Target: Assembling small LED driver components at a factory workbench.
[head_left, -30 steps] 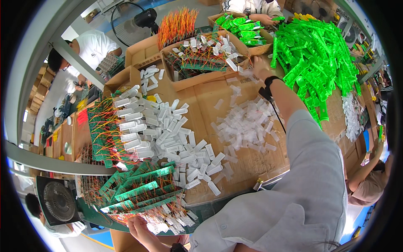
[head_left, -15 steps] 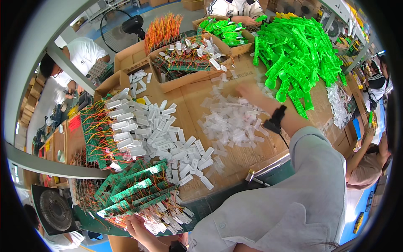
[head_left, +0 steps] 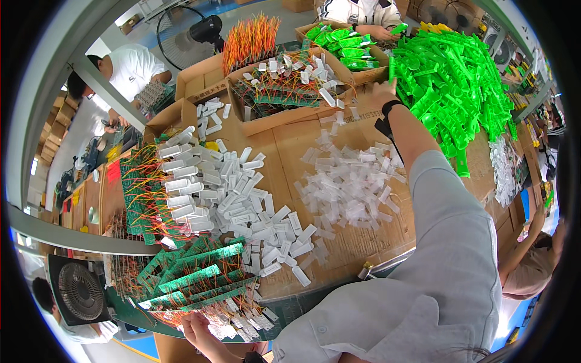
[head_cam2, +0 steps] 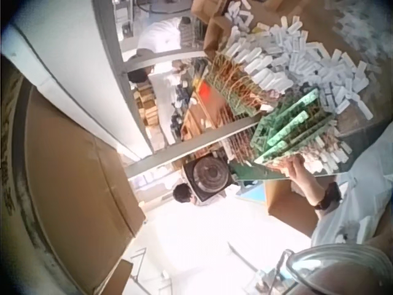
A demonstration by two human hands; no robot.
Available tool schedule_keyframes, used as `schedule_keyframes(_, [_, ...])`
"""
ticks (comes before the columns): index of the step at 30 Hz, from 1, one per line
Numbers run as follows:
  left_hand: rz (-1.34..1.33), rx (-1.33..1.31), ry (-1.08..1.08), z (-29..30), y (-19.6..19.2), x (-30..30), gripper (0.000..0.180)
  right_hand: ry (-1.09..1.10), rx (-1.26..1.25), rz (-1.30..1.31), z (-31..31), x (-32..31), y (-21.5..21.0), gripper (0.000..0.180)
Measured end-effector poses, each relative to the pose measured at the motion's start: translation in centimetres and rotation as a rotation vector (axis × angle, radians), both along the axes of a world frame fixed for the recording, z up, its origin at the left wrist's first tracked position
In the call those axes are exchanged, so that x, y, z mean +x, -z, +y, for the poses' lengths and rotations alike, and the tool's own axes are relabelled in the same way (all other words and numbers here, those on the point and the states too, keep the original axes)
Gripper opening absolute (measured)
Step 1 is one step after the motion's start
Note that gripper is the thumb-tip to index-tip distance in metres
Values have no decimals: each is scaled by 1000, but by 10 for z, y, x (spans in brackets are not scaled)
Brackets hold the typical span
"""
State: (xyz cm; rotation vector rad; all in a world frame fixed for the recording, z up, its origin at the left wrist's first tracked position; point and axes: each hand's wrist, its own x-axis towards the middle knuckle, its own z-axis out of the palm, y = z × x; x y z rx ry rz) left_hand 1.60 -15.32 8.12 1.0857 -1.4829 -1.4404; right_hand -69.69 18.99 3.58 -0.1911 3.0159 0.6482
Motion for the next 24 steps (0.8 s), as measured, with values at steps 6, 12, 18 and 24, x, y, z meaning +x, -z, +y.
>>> schedule_keyframes(6, [-8,16,25,-6,4,0,15,-9,-127,123,11,-20,19,32])
schedule_keyframes(12, [7,39,-19,-5,7,4,16,-158,-62,156,10,-5,25,22])
schedule_keyframes(18, [55,12,-4,-12,12,13,15,-249,-422,204,17,39,18,23])
schedule_keyframes(24, [60,-23,73,6,-7,18,17,-284,-1915,-849,1,175,-64,40])
